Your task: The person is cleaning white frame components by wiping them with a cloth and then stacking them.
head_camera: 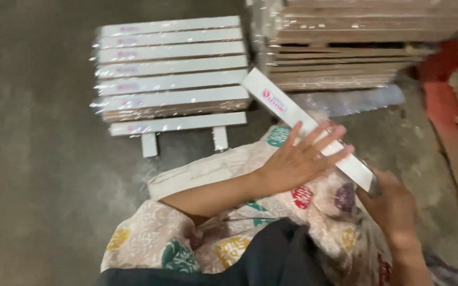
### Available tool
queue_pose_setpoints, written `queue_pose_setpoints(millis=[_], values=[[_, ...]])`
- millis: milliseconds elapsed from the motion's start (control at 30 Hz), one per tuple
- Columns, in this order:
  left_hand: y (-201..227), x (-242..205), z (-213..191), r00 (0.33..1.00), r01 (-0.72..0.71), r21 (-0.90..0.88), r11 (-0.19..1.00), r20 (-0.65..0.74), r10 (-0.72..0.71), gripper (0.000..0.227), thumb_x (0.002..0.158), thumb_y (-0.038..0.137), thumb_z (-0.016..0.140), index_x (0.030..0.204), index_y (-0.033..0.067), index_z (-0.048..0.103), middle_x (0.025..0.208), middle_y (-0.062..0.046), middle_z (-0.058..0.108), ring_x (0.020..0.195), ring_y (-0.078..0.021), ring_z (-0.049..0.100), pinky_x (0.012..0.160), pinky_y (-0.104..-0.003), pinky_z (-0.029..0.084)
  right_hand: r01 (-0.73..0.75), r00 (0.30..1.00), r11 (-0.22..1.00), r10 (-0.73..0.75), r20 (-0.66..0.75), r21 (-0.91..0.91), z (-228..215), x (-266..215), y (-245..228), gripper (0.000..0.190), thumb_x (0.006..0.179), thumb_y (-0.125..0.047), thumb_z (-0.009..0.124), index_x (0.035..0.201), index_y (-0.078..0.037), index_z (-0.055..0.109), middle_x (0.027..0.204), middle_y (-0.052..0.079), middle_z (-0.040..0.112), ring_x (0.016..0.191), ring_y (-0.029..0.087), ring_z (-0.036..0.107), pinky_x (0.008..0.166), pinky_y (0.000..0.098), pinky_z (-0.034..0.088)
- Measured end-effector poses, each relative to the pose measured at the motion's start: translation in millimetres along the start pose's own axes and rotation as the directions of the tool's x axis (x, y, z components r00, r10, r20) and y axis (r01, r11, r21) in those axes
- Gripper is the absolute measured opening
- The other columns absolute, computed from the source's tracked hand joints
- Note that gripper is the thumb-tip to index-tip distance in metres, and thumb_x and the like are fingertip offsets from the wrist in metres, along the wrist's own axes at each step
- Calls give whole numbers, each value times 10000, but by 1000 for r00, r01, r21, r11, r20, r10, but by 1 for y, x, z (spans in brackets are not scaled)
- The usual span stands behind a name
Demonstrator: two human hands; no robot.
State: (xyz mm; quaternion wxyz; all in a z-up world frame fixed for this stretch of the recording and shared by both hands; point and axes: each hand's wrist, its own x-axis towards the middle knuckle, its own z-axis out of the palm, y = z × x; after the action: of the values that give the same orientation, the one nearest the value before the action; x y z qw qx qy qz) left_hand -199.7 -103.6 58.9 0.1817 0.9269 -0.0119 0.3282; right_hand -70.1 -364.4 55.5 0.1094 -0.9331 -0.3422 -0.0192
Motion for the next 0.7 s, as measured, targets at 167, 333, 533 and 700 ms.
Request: queue_pose_setpoints(millis=[167,333,533,700], values=[[-64,-44,-43,964,-229,414,881,220,148,555,1045,433,610,1539,294,396,1493,-53,589,1363,-220,576,1205,-514,374,458,888,882,-461,3,110,-39,43,-116,585,759,-98,793,1335,-83,697,1159,47,730,907,258,697,771,374,543],[-139,-109,-73,977,-55,339,939,213,-19,598,969,240,609,1531,304,414,1374,-38,551,1089,-205,535,1019,-360,423,650,755,760,-647,-107,-13,-31,77,-160,469,851,-109,796,1299,16,738,1271,161,719,1147,262,644,1049,398,514],[-235,-175,-71,960,70,442,894,213,-180,587,948,249,587,1520,254,457,1367,-46,554,1130,-252,518,1058,-399,386,381,923,925,-380,62,-9,11,102,-89,551,851,-209,832,1343,23,744,1337,279,667,1193,397,619,978,474,527],[-266,-194,-57,951,33,441,897,262,-164,530,954,257,582,1477,228,499,1470,-37,503,1327,-266,461,1180,-455,335,372,928,926,-373,17,61,4,70,-41,497,887,-94,821,1364,25,749,1409,233,660,1225,374,613,1028,457,510]])
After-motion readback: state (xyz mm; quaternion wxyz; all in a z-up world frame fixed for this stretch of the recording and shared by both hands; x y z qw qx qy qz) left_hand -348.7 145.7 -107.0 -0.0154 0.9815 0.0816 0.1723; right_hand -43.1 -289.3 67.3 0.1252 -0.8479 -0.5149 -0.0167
